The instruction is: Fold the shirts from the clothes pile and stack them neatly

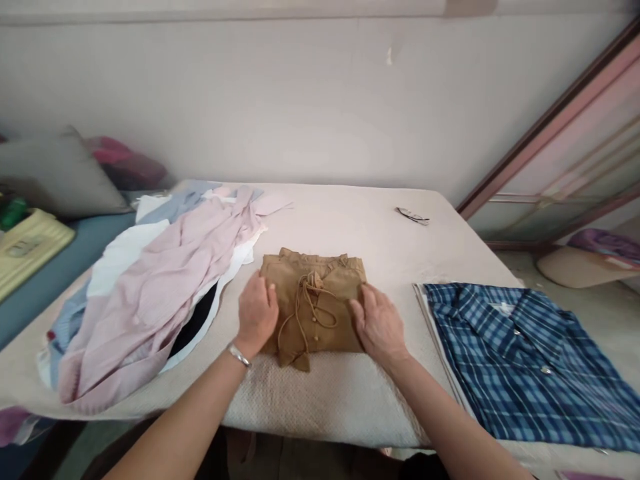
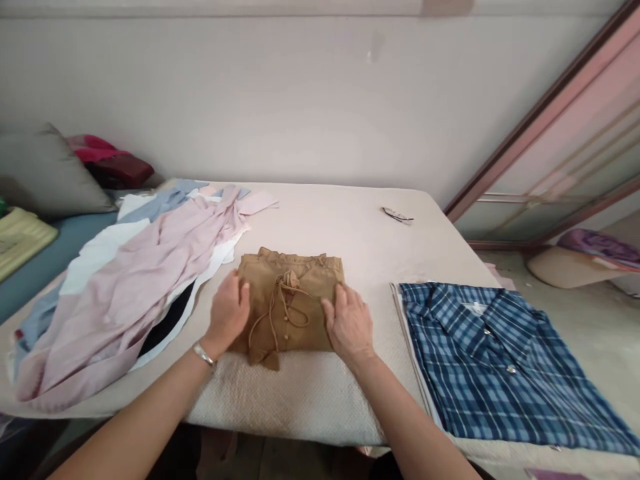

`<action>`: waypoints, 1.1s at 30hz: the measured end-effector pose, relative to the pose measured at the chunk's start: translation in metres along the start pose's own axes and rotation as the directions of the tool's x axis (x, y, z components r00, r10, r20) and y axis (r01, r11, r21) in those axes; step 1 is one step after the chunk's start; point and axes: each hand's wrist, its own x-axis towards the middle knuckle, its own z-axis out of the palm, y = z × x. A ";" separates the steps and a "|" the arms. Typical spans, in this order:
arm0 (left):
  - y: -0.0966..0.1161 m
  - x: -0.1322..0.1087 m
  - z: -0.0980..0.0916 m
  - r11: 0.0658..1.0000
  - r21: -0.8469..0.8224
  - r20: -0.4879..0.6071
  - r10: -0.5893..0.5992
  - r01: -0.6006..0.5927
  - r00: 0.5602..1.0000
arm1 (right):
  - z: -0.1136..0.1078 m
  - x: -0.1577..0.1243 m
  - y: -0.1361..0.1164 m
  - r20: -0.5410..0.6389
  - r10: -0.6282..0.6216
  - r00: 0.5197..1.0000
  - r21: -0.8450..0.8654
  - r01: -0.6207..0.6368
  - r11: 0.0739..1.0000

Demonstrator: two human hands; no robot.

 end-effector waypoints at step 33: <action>-0.028 -0.005 -0.030 0.807 -0.418 0.665 -0.042 0.418 0.746 | -0.025 0.001 0.006 0.382 0.311 0.870 -0.092 -0.299 0.950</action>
